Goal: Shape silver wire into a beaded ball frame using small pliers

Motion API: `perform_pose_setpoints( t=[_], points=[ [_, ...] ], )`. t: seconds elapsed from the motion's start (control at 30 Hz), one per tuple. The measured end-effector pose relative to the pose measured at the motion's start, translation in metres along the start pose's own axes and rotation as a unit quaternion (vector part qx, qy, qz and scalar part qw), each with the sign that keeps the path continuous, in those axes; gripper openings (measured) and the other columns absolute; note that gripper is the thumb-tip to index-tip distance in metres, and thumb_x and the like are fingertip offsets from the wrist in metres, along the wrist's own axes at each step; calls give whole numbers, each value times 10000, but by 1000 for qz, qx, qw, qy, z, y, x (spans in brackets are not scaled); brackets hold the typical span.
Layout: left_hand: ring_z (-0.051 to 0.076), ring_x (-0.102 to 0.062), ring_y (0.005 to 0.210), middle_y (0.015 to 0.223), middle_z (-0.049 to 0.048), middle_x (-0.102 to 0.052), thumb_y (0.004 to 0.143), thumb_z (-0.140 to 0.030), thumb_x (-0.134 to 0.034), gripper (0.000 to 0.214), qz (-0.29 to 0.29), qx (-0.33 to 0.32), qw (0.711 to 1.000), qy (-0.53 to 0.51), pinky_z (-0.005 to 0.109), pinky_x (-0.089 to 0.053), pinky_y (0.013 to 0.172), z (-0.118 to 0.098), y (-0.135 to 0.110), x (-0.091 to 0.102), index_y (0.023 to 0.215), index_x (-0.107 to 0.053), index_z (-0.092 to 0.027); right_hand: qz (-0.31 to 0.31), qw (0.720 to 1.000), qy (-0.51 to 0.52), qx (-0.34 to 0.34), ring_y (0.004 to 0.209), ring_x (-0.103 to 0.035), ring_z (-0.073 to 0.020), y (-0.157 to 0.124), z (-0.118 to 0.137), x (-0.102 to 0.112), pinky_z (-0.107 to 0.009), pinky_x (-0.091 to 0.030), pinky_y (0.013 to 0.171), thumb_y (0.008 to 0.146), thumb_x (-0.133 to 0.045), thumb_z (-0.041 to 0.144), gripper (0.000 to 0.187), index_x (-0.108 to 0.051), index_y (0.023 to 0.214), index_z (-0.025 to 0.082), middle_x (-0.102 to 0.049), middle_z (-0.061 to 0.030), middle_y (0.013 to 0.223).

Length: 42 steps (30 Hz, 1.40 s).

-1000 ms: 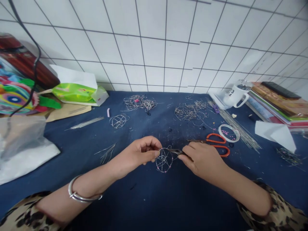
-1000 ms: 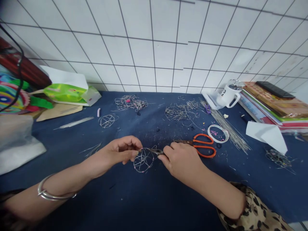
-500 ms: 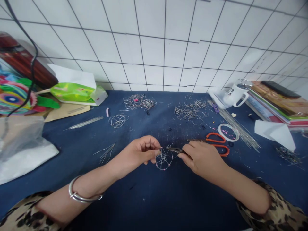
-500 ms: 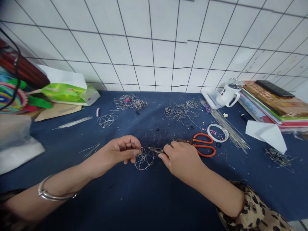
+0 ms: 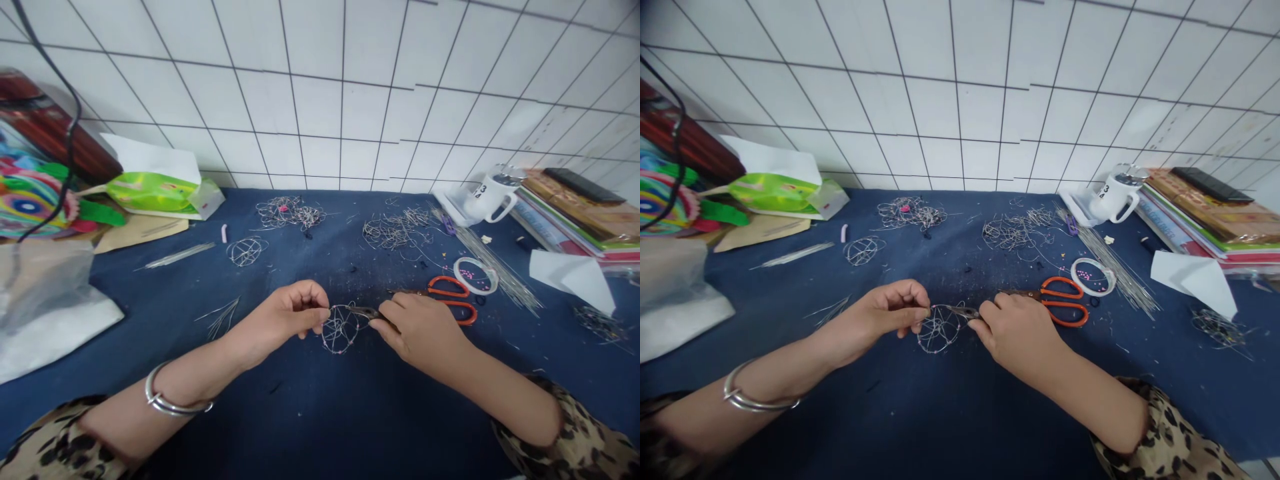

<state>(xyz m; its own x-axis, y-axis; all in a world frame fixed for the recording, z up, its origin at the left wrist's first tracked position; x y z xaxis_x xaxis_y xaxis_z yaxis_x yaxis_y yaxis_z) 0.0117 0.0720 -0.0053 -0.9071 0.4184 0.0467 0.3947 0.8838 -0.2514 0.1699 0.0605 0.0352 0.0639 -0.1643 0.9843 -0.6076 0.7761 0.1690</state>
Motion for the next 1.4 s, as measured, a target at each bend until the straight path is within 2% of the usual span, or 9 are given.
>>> perform_pose_setpoints(
  t=[0.17, 0.27, 0.4, 0.5, 0.63, 0.83, 1.1, 1.4],
  points=[
    [97, -490, 579, 668, 3, -567, 835, -223, -492, 125, 3, 3, 999, -50, 202, -374, 508, 1, 1, 0, 894, -581, -158, -4, 1000, 1, 5, 653, -505, -154, -1, 0, 1, -281, -284, 605, 905, -352, 407, 329, -571, 771, 201, -559, -18, 697],
    [110, -523, 593, 722, 27, -595, 789, -150, -496, 177, 42, 44, 993, -101, 197, -370, 480, 3, -1, -10, 945, -580, -155, -8, 1000, 4, 4, 653, -500, -153, -1, 0, 2, -278, -286, 603, 908, -343, 408, 332, -566, 771, 204, -555, -13, 697],
    [86, -542, 537, 991, 84, -610, 715, -68, -477, 311, 105, 103, 972, -186, 179, -324, 406, 7, -7, -27, 1003, -541, -165, -20, 1000, 6, 2, 657, -500, -154, -2, 0, 4, -278, -287, 604, 905, -348, 414, 333, -557, 754, 204, -549, -12, 694],
    [60, -503, 472, 914, 75, -621, 669, -30, -460, 367, 125, 118, 957, -236, 162, -269, 378, 11, -8, -33, 1004, -537, -159, -19, 1000, 9, 4, 664, -502, -155, -3, 1, 4, -279, -289, 607, 903, -356, 413, 330, -559, 753, 200, -550, -17, 698],
    [29, -418, 422, 778, 34, -584, 692, -48, -502, 294, 117, 118, 948, -270, 160, -206, 372, 17, -5, -31, 963, -560, -147, -14, 1000, 13, 4, 669, -505, -154, -2, 1, 3, -279, -302, 617, 908, -345, 406, 336, -570, 771, 196, -553, -24, 704],
    [40, -426, 477, 752, 25, -536, 794, -167, -556, 131, 85, 94, 962, -241, 165, -205, 388, 17, 0, -17, 919, -579, -138, -11, 1000, 20, 4, 671, -509, -152, -1, 0, 4, -274, -317, 624, 907, -346, 409, 344, -580, 780, 190, -558, -31, 704],
    [43, -409, 472, 682, -10, -512, 778, -191, -597, 126, 40, 58, 980, -188, 167, -281, 411, 11, 2, -2, 896, -583, -149, -19, 1000, 19, 4, 663, -510, -145, -1, 1, 7, -270, -324, 622, 903, -361, 400, 343, -594, 771, 187, -557, -30, 692],
    [44, -383, 462, 629, -29, -495, 775, -199, -597, 89, 4, 38, 986, -159, 180, -284, 437, 3, 1, 7, 850, -578, -154, -24, 1000, 14, 13, 653, -497, -147, 0, 2, 7, -276, -315, 620, 901, -374, 382, 328, -577, 740, 180, -547, -29, 679]
  ],
)
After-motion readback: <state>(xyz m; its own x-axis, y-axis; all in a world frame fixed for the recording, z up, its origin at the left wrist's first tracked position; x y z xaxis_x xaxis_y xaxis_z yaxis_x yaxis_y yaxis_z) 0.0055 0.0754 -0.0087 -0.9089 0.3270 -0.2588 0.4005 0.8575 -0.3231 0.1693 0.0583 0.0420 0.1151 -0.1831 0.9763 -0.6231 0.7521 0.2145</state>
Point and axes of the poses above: each hand's wrist, its own y-axis towards the middle knuckle, its own x-axis out of the back of the hand, z = x × y, the point moved 8 cm from there along y, towards the middle knuckle
